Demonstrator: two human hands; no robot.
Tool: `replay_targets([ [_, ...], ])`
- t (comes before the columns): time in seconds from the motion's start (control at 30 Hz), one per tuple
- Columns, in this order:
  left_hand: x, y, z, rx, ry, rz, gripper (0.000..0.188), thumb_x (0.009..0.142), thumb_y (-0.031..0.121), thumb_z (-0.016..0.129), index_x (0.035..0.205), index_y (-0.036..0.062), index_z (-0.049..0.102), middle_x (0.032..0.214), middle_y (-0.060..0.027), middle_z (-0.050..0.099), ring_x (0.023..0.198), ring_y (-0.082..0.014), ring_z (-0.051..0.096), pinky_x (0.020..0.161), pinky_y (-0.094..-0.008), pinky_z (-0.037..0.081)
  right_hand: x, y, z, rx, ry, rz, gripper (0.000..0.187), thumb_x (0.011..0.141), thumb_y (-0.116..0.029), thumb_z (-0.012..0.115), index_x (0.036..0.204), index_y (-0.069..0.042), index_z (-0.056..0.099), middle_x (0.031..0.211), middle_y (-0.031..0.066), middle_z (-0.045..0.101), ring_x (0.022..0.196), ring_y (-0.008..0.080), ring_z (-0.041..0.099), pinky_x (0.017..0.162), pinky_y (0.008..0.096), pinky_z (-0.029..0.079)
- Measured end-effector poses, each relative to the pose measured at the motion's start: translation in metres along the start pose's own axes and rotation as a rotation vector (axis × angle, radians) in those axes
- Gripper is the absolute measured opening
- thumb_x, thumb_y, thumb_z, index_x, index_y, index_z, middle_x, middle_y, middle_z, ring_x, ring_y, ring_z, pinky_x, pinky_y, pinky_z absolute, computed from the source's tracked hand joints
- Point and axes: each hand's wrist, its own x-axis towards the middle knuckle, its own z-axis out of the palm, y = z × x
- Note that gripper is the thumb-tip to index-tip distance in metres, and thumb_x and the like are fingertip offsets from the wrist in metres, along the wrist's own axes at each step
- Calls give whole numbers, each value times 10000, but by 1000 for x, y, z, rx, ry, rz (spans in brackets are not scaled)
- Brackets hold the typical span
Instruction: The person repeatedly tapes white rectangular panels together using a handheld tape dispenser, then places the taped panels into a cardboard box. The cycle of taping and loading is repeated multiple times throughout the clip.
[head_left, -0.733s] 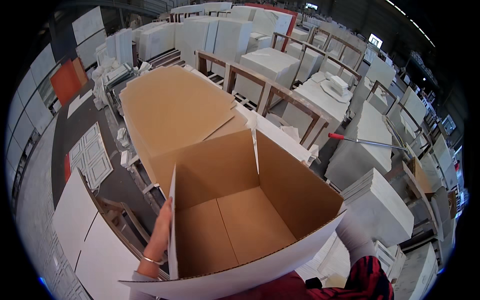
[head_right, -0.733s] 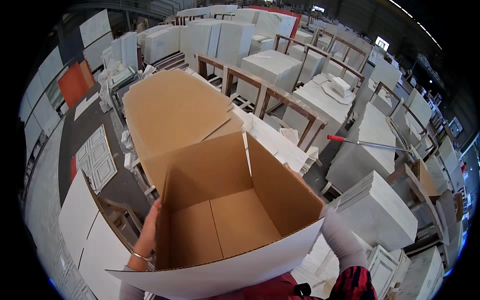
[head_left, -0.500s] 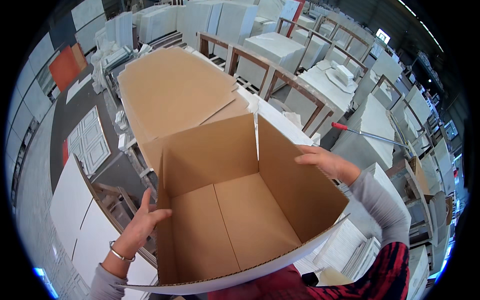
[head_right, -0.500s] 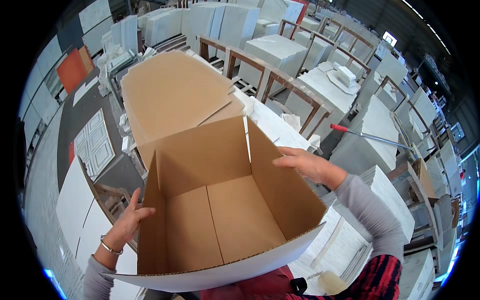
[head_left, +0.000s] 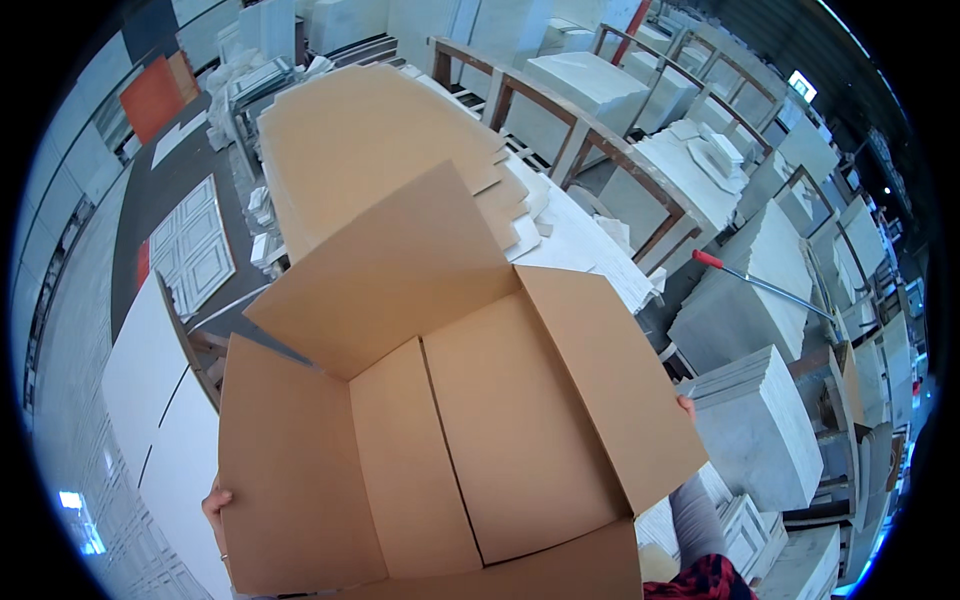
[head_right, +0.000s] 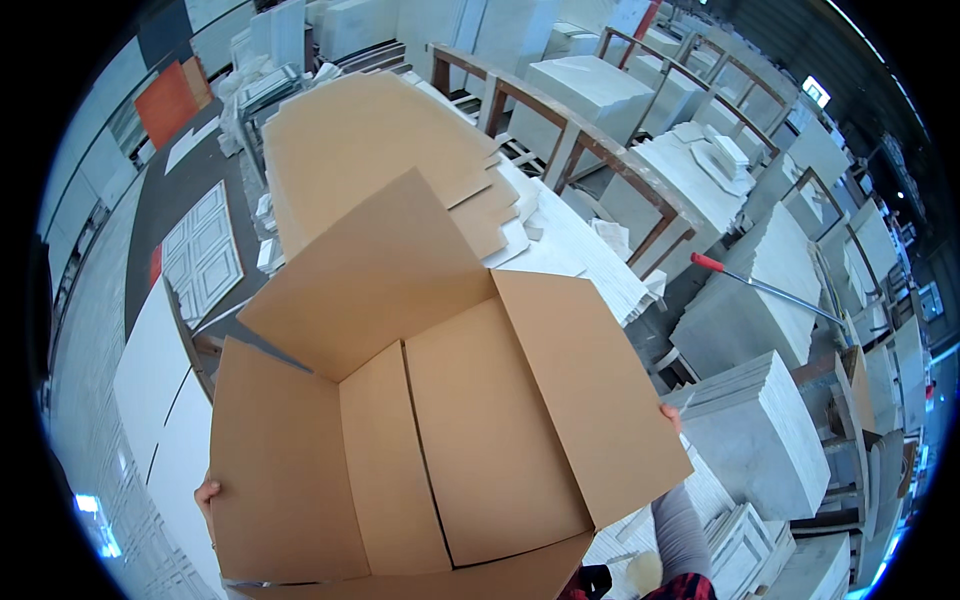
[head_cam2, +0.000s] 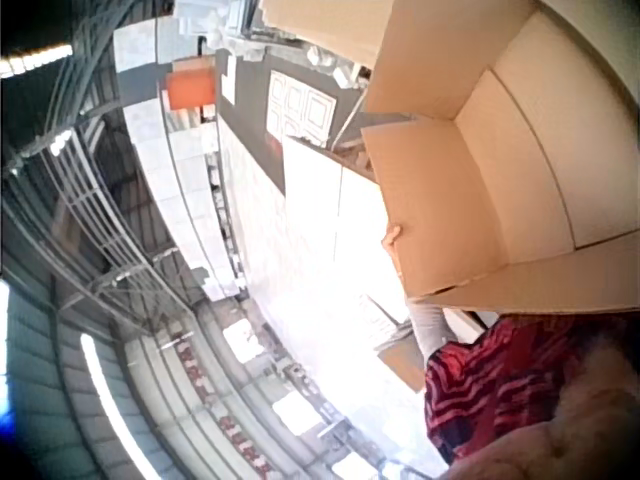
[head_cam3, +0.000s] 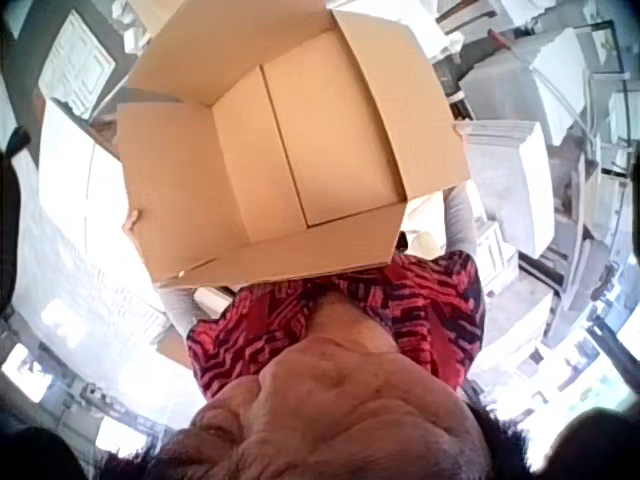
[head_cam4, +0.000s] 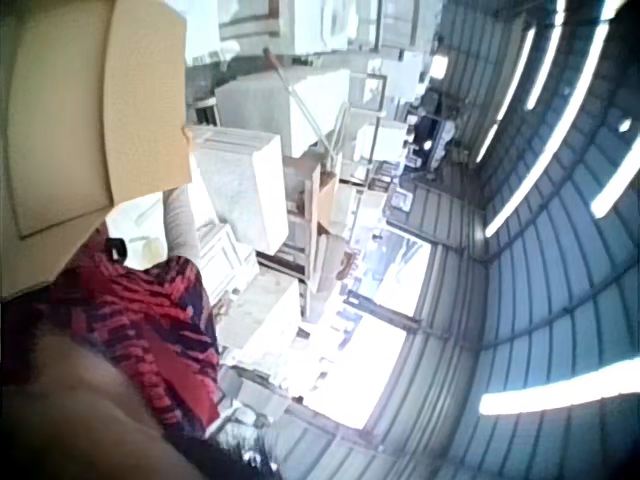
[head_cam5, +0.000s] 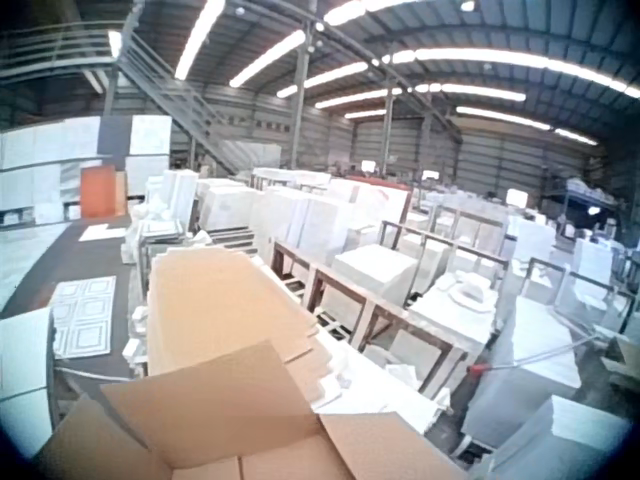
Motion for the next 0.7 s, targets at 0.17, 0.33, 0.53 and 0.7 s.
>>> replay_targets([
  [0.17,-9,50,30,107,-103,51,814,627,225,582,1360,-56,368,1233,-204,537,1119,-306,546,950,-369,451,36,5,8,-249,-32,9,561,785,-241,553,1287,2,497,1165,162,614,1032,296,613,871,395,505],
  [0.33,-30,102,7,15,-106,387,883,615,205,623,1389,-78,305,1242,-241,517,1135,-335,540,953,-399,457,69,1,34,-564,-103,38,559,780,-237,574,1284,-5,504,1166,160,613,1043,296,605,879,396,497],
  [0.53,-43,101,-44,-100,-90,559,802,650,112,547,1398,-84,335,1351,-196,479,1192,-240,507,1014,-318,384,124,1,87,-983,-268,88,559,774,-232,599,1280,-12,512,1167,157,612,1056,297,595,889,399,489],
  [0.7,-123,125,-44,-169,-104,603,782,673,88,547,1409,-62,328,1331,-170,499,1169,-230,520,1008,-303,381,146,20,154,-1291,-415,118,559,769,-228,620,1276,-19,519,1167,155,612,1067,297,586,897,401,481],
])
